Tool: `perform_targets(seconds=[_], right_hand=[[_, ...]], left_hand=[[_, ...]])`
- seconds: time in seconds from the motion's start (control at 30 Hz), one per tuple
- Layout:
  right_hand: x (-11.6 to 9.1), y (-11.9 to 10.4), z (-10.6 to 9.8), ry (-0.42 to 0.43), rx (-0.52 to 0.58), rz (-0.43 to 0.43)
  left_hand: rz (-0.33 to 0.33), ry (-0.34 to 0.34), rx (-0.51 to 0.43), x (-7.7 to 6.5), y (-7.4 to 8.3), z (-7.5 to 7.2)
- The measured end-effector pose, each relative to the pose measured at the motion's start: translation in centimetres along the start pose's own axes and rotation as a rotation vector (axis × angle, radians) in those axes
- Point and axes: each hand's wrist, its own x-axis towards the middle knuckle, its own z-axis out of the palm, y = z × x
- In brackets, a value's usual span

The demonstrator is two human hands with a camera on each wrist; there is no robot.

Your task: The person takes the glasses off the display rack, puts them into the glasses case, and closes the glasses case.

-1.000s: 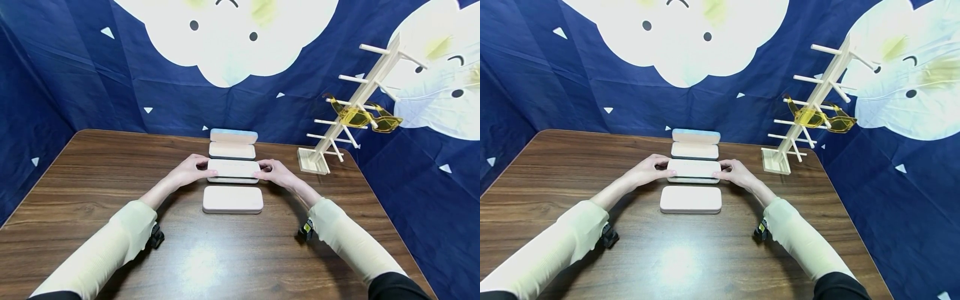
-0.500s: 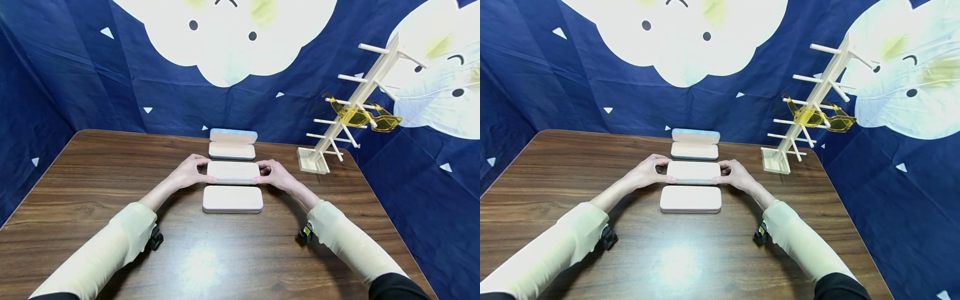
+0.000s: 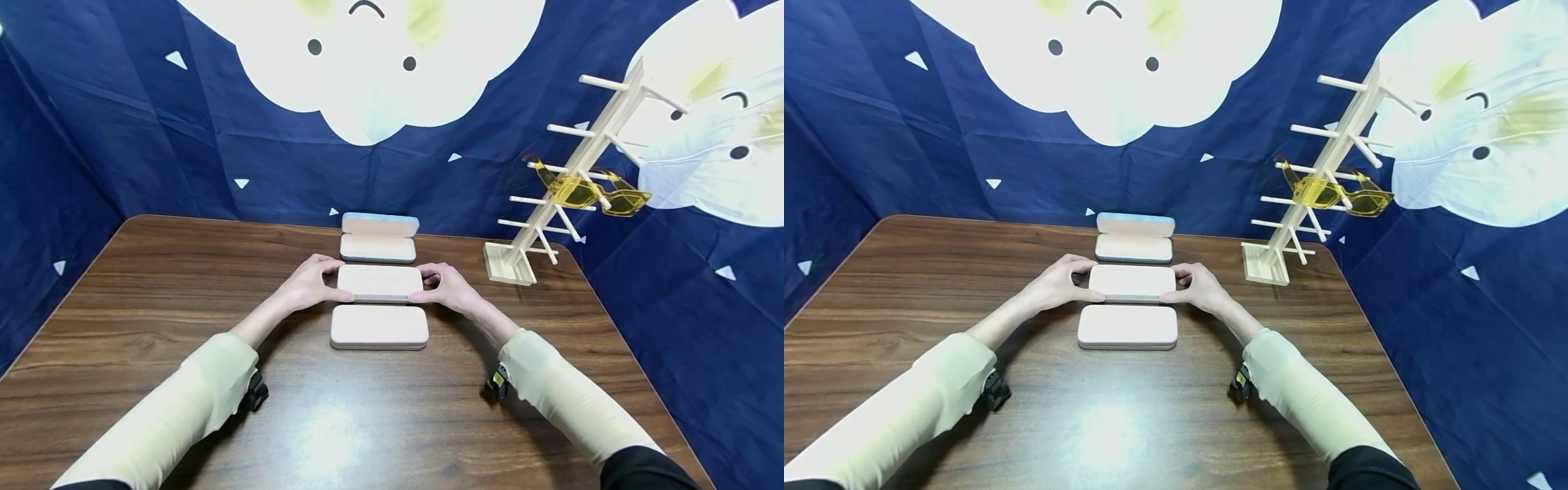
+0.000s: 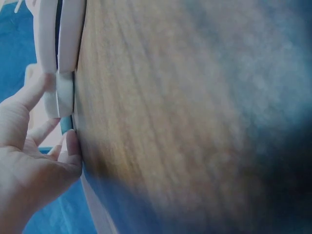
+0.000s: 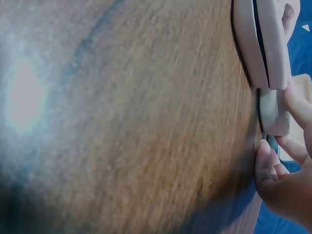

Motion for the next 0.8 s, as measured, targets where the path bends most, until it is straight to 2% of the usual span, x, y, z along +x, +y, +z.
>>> perform_targets(seconds=[0.33,0.53,0.8], right_hand=[[-0.5,0.0,-0.2,-0.025,0.006,0.004],[-0.9,0.1,-0.3,-0.057,0.08,-0.034],[-1.5,0.0,-0.2,-0.048,0.083,-0.008]], left_hand=[[-0.002,-0.043,-0.03,-0.5,-0.1,-0.2],[0.006,-0.073,-0.069,-1.2,0.0,-0.2],[0.036,-0.077,-0.087,-1.5,0.1,-0.3]])
